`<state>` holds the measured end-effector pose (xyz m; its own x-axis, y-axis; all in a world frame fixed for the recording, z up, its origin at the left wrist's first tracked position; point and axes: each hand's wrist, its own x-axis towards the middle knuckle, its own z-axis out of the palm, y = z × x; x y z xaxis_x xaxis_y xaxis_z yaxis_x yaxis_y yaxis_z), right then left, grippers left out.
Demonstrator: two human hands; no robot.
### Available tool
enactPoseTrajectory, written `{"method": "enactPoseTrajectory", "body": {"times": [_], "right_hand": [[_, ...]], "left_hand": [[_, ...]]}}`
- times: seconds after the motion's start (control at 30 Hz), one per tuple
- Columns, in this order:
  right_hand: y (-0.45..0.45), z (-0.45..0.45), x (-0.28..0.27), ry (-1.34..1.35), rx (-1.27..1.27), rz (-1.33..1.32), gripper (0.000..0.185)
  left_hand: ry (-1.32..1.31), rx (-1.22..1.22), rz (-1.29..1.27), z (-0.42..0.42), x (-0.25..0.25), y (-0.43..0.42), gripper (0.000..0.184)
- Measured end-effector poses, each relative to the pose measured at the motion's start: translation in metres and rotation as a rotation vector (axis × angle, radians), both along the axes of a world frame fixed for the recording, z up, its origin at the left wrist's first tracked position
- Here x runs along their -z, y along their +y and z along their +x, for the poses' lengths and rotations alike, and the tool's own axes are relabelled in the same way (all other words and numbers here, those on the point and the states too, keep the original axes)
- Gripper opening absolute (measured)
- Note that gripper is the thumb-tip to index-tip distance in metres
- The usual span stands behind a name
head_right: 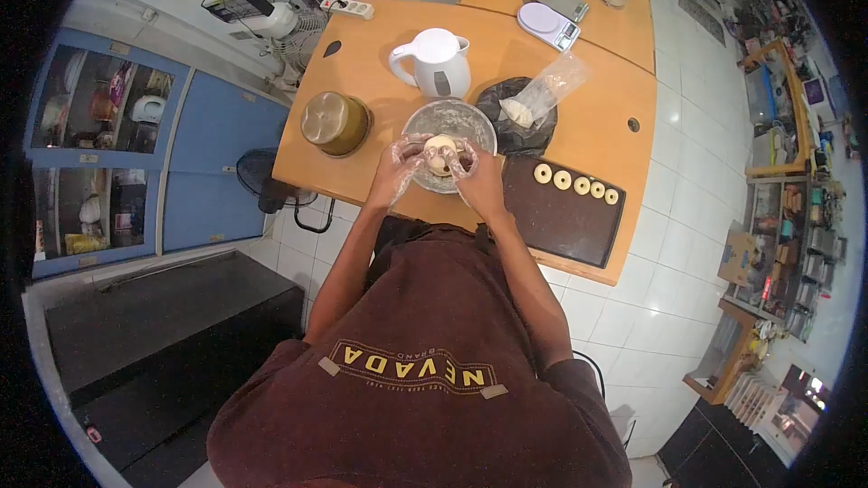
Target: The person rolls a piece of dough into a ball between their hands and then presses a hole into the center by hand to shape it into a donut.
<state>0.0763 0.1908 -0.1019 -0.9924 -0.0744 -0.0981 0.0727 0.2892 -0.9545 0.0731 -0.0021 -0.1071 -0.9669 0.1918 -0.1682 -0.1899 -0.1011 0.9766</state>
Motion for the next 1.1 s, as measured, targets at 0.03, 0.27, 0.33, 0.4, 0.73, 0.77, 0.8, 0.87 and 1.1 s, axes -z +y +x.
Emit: {"method": "enactPoseTrajectory", "body": {"times": [0.03, 0.27, 0.33, 0.4, 0.73, 0.77, 0.8, 0.87, 1.1], "right_hand": [[0.000, 0.000, 0.004, 0.021, -0.004, -0.011, 0.035], [0.000, 0.000, -0.001, 0.086, -0.050, -0.080, 0.032], [0.000, 0.001, -0.003, 0.103, -0.063, -0.085, 0.031], [0.002, 0.002, -0.007, 0.090, -0.057, -0.061, 0.031], [0.007, 0.004, 0.001, 0.076, 0.004, -0.160, 0.025], [0.005, 0.004, 0.002, 0.064, -0.001, -0.187, 0.025], [0.003, 0.003, 0.001, 0.053, -0.005, -0.214, 0.025], [0.002, 0.006, -0.003, 0.073, -0.035, -0.184, 0.026], [-0.001, 0.007, -0.016, 0.013, -0.054, -0.055, 0.029]], "left_hand": [[-0.023, -0.008, 0.002, 0.000, -0.001, -0.001, 0.039], [-0.048, 0.011, 0.040, 0.001, 0.003, 0.000, 0.038], [-0.047, 0.032, 0.035, 0.004, 0.002, 0.002, 0.038], [-0.043, 0.042, 0.087, 0.006, 0.002, 0.004, 0.038], [-0.076, -0.008, 0.016, 0.008, 0.010, -0.002, 0.036], [-0.058, -0.014, 0.012, 0.009, 0.007, -0.002, 0.035], [-0.040, -0.020, 0.007, 0.009, 0.006, -0.002, 0.034], [0.009, -0.017, -0.018, 0.007, 0.010, -0.003, 0.031], [0.032, -0.059, 0.009, 0.009, 0.005, 0.002, 0.026]]}}
